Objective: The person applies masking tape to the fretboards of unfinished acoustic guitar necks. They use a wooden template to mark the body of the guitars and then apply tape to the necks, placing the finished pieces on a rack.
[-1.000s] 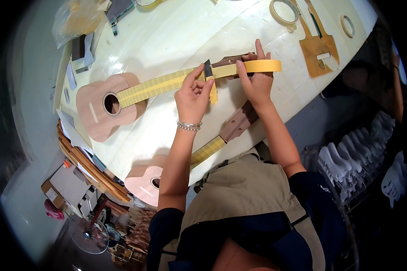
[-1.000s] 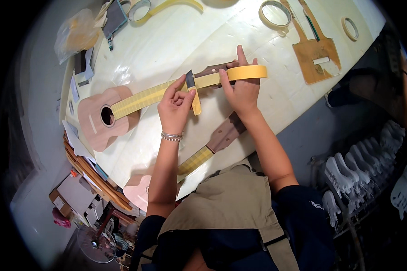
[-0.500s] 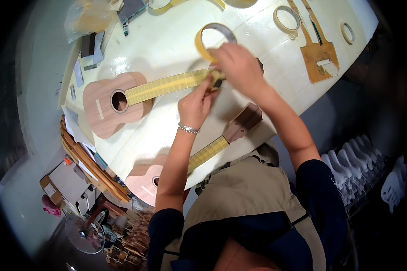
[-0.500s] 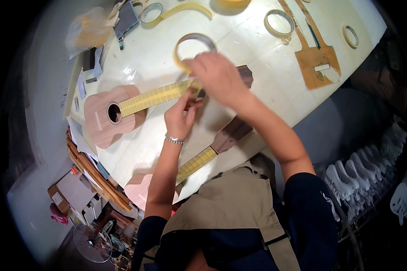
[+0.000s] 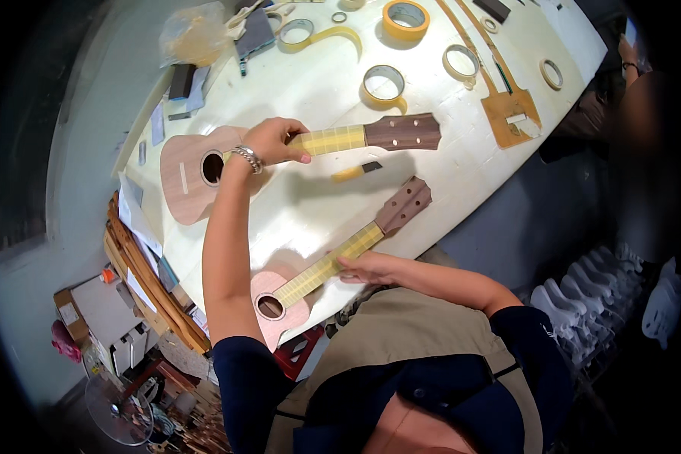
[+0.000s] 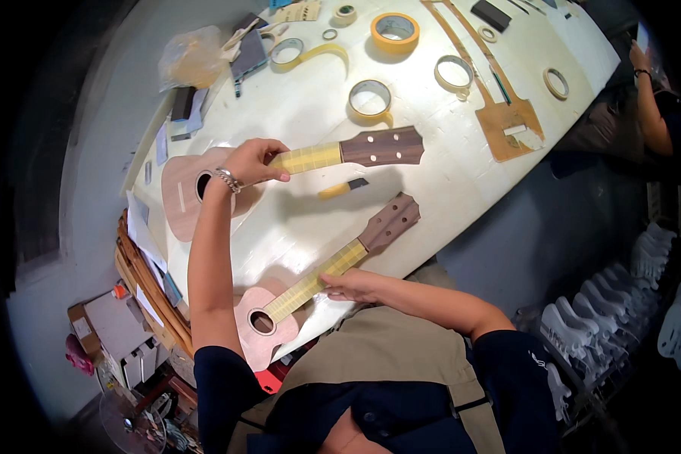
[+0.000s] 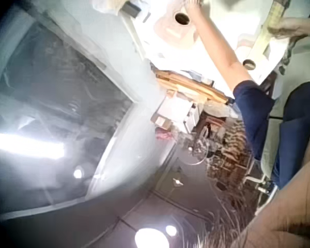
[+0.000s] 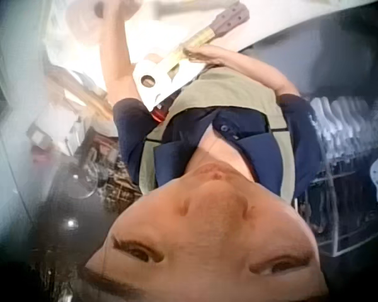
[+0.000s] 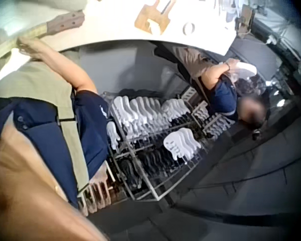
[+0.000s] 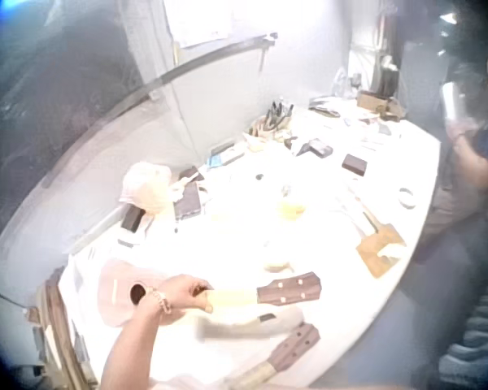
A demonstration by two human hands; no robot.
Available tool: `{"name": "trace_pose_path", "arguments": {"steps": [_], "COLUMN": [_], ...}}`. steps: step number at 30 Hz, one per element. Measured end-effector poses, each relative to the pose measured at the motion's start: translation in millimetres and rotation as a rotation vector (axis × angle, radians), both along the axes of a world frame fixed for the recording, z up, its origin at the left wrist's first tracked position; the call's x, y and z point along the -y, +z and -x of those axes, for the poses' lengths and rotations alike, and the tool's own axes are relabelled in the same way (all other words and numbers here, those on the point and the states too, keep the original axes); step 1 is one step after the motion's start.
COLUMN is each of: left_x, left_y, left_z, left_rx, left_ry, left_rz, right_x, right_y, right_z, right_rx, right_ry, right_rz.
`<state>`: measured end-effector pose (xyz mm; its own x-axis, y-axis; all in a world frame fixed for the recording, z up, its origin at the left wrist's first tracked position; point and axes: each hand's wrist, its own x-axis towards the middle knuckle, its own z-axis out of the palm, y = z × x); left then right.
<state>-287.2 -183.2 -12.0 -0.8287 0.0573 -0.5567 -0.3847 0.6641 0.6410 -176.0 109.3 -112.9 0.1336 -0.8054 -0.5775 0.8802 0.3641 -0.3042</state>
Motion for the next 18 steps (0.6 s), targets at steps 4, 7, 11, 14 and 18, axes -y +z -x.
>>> {"name": "trace_pose_path", "arguments": {"steps": [4,7,11,14,18], "left_x": [27.9,45.0,35.9,7.8,-55.2], "left_y": [105.3,157.4,165.7,164.3,168.1], "left_z": [-58.9,-128.2,-205.8,-232.4,-229.9], "left_rx": [-0.289,-0.701,-1.127,-1.352,-1.594], "left_ry": [0.322,0.419,0.743,0.973,1.04], "left_rz": [-0.128,0.133,0.019,-0.065,0.136], "right_x": [20.5,14.0,27.6,36.9,79.4], "right_y": [34.6,100.2,198.5,246.7,269.4], "right_z": [14.2,53.5,73.8,79.7,65.2], "right_rx": [-0.193,-0.898,-0.532,-0.84,-0.931], "right_ry": [-0.288,-0.479,-1.142,-0.93,-0.833], "right_rz": [0.174,0.361,0.807,1.005,1.156]}}
